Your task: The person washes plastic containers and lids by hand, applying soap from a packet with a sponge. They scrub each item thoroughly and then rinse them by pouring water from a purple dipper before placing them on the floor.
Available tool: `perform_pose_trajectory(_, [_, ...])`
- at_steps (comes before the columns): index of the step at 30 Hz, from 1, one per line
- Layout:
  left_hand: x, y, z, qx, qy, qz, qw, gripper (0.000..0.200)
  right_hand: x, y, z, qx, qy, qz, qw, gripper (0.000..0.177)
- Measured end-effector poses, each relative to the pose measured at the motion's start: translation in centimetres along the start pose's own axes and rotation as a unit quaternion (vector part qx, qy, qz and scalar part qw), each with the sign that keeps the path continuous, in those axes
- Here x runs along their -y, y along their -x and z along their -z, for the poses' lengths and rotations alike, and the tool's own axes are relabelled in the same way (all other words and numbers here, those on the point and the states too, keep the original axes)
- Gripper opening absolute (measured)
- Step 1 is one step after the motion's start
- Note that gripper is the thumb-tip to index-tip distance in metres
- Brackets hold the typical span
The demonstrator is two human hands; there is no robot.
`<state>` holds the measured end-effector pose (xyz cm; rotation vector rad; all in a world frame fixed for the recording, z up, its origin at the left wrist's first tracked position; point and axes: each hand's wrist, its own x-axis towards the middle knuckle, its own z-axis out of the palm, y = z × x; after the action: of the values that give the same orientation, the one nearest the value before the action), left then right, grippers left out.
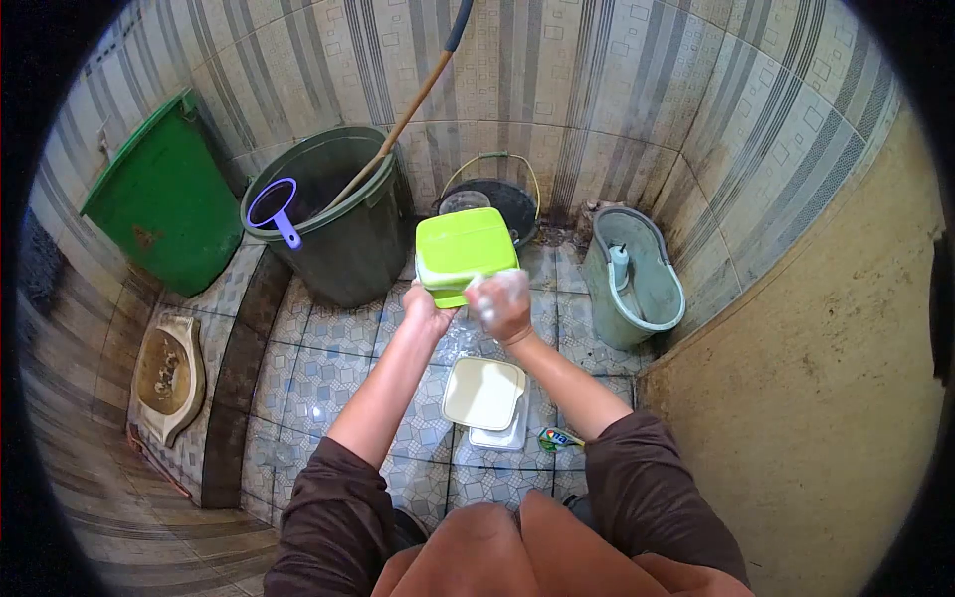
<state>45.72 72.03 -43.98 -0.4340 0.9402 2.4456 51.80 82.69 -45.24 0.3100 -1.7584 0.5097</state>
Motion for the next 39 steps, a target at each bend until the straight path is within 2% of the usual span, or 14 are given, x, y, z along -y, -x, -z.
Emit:
perform_pose_trajectory(2, [0.3, 0.9, -0.5, -0.039, 0.009, -0.062, 0.997, 0.036, -0.4, -0.2, -0.3, -0.032, 0.022, -0.078, 0.996, 0.011])
perform_pose_trajectory(4, [0.7, 0.5, 0.1, -0.026, 0.017, -0.089, 0.996, 0.037, -1.5, -0.5, -0.9, -0.128, -0.044, -0.381, 0.915, 0.019])
perform_pose_trajectory(6, [0.8, 0.3, 0.5, -0.013, 0.022, -0.117, 0.993, 0.038, -3.4, -0.1, -1.2, -0.121, -0.031, -0.479, 0.869, 0.025])
perform_pose_trajectory(9, [1.4, 0.8, 1.2, -0.020, -0.230, -0.193, 0.954, 0.040, -9.0, 3.3, -1.3, -0.075, -0.047, -0.654, 0.751, 0.041])
perform_pose_trajectory(10, [2.2, 1.3, 1.0, -0.027, -0.254, -0.241, 0.936, 0.037, -10.2, 4.2, -0.8, -0.080, -0.139, -0.655, 0.739, 0.041])
perform_pose_trajectory(14, [5.0, 3.7, 0.6, 0.016, -0.569, -0.388, 0.725, 0.031, -5.7, 1.6, -0.7, -0.132, -0.010, -0.628, 0.767, 0.028])
perform_pose_trajectory(18, [5.6, 3.0, 1.5, -0.051, -0.498, -0.387, 0.774, 0.034, -0.7, 3.9, -3.1, -0.085, -0.167, -0.682, 0.707, 0.030])
perform_pose_trajectory(24, [3.9, 0.4, 4.5, -0.005, -0.509, -0.361, 0.782, 0.031, -0.2, 7.7, -4.8, -0.068, -0.061, -0.660, 0.746, 0.033])
perform_pose_trajectory(26, [3.3, 0.1, 5.6, -0.008, -0.541, -0.373, 0.754, 0.031, -2.4, 7.1, -3.3, -0.028, -0.069, -0.745, 0.663, 0.032])
perform_pose_trajectory(28, [2.3, -0.2, 7.4, -0.010, -0.704, -0.347, 0.619, 0.031, -6.6, 10.8, -3.5, -0.019, -0.110, -0.750, 0.652, 0.032])
perform_pose_trajectory(29, [2.3, -1.4, 9.5, 0.065, -0.705, -0.445, 0.548, 0.030, -8.1, 12.2, -3.5, -0.013, -0.146, -0.757, 0.637, 0.032])
perform_pose_trajectory(31, [2.4, -3.1, 14.1, 0.154, -0.787, -0.378, 0.463, 0.019, -8.6, 11.7, -2.1, 0.017, -0.174, -0.772, 0.611, 0.031])
perform_pose_trajectory(33, [3.5, -3.8, 18.3, 0.114, -0.860, -0.299, 0.398, 0.013, -9.1, 12.1, -1.8, 0.007, -0.262, -0.783, 0.564, 0.030])
perform_pose_trajectory(39, [7.0, -3.2, 24.3, -0.048, -0.864, -0.202, 0.458, 0.023, -8.4, 11.0, -1.3, 0.069, -0.209, -0.771, 0.597, 0.020])
